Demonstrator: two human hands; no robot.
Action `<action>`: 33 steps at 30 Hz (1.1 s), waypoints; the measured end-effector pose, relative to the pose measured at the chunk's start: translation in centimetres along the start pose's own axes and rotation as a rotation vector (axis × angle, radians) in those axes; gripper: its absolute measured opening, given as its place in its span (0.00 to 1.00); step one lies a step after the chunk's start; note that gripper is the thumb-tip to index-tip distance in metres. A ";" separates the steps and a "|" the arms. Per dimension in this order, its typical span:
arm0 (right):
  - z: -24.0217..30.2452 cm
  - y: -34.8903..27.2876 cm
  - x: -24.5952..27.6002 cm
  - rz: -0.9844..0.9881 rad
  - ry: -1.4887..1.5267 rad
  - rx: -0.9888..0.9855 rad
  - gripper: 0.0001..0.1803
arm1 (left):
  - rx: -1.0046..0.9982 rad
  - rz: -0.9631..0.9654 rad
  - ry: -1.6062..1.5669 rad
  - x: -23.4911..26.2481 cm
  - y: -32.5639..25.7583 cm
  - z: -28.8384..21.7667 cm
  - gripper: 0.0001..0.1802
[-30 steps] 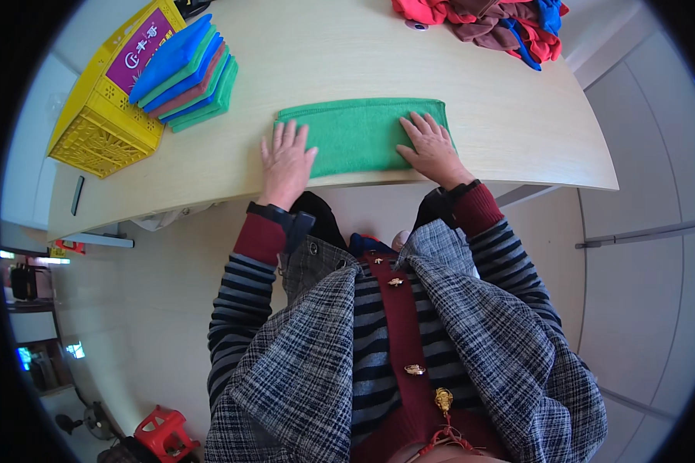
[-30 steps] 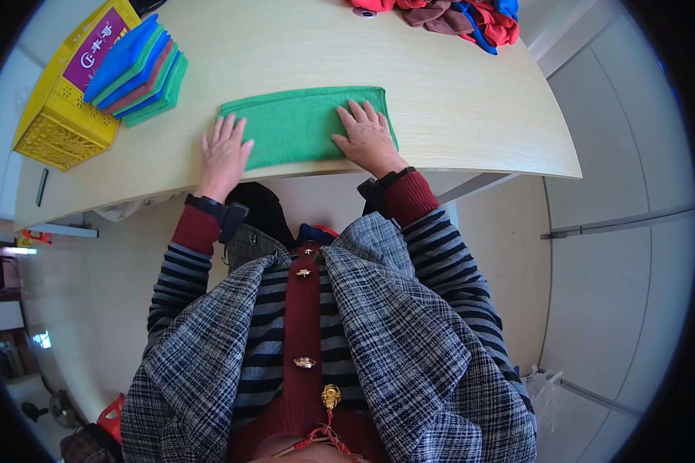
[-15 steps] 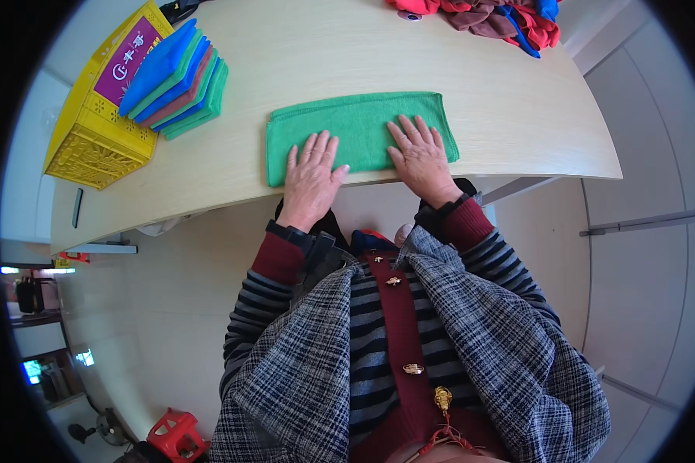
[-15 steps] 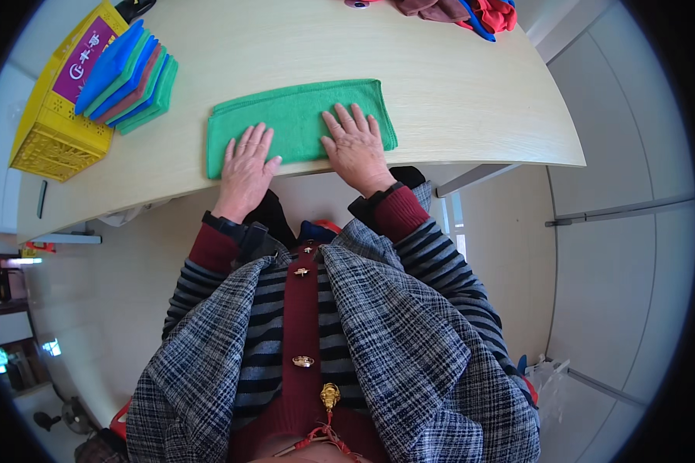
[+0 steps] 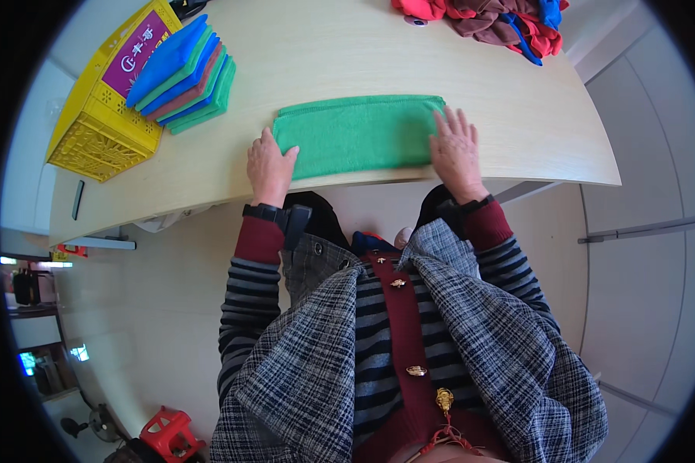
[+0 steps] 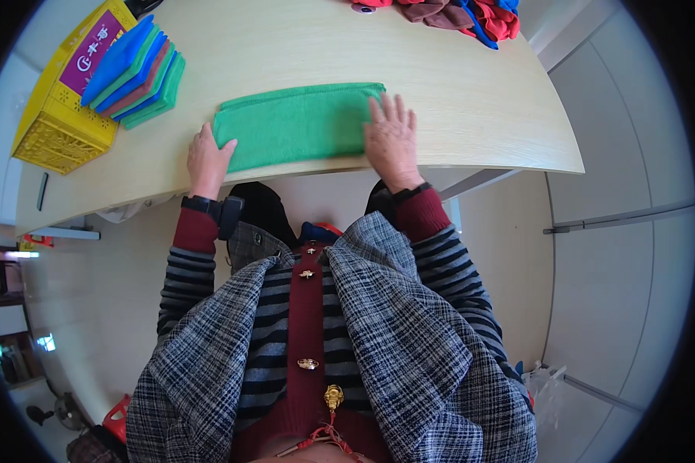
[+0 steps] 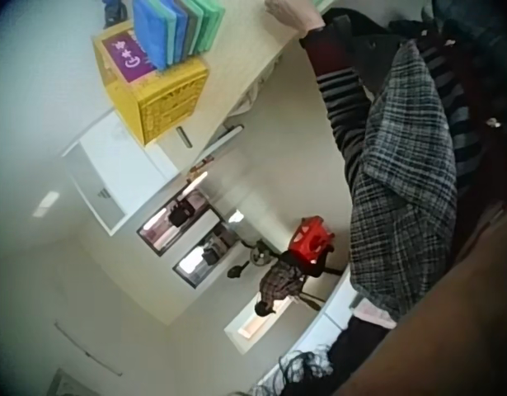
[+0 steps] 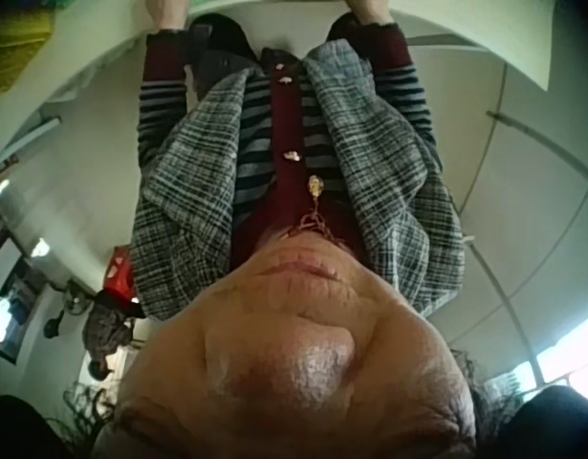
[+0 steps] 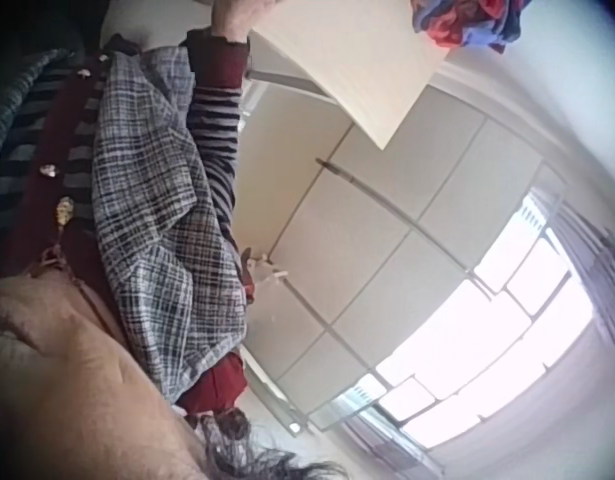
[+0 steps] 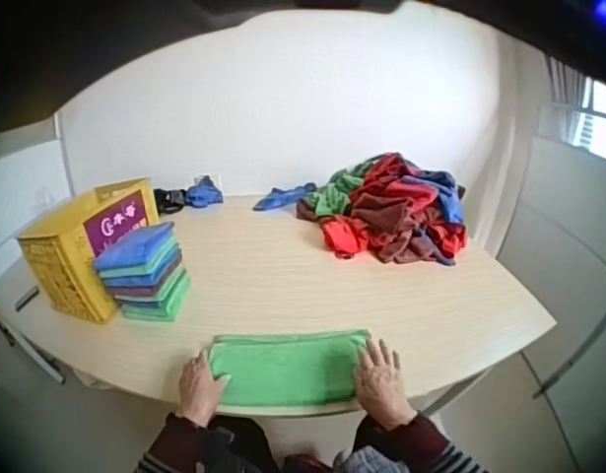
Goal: Folding green and maroon fabric cloths into neat squares on a workbench.
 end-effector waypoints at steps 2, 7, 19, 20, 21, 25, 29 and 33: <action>3.5 0.8 -0.3 0.009 0.044 0.060 0.29 | 0.112 0.065 -0.090 -0.9 1.3 0.1 0.30; 8.5 1.9 -2.3 0.083 0.138 0.117 0.30 | 0.133 0.157 -0.175 -2.3 3.7 0.7 0.26; 7.3 2.8 -2.0 0.075 0.126 0.113 0.30 | 0.332 0.675 -1.633 0.7 5.1 -2.1 0.16; 7.1 2.9 -1.8 0.067 0.137 0.090 0.30 | 0.338 0.653 -1.641 1.3 5.4 -2.6 0.18; 7.1 3.2 -1.7 0.058 0.142 0.099 0.30 | 0.341 0.635 -1.644 2.1 5.9 -3.1 0.19; 6.7 4.3 -0.8 0.042 0.151 0.104 0.29 | 0.264 0.560 -1.693 4.6 6.6 -8.2 0.18; 5.4 4.3 0.0 0.047 0.151 0.191 0.28 | 0.100 0.501 -1.687 5.5 6.7 -14.3 0.16; 7.0 4.2 1.5 0.033 0.205 0.269 0.28 | -0.027 0.446 -1.525 6.3 8.7 -16.4 0.17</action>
Point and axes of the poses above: each hand's wrist, its own y-axis towards the middle knuckle, its own x-axis out of the back of the hand, z = x × y, the point moved 4 cm from there along y, towards the middle knuckle
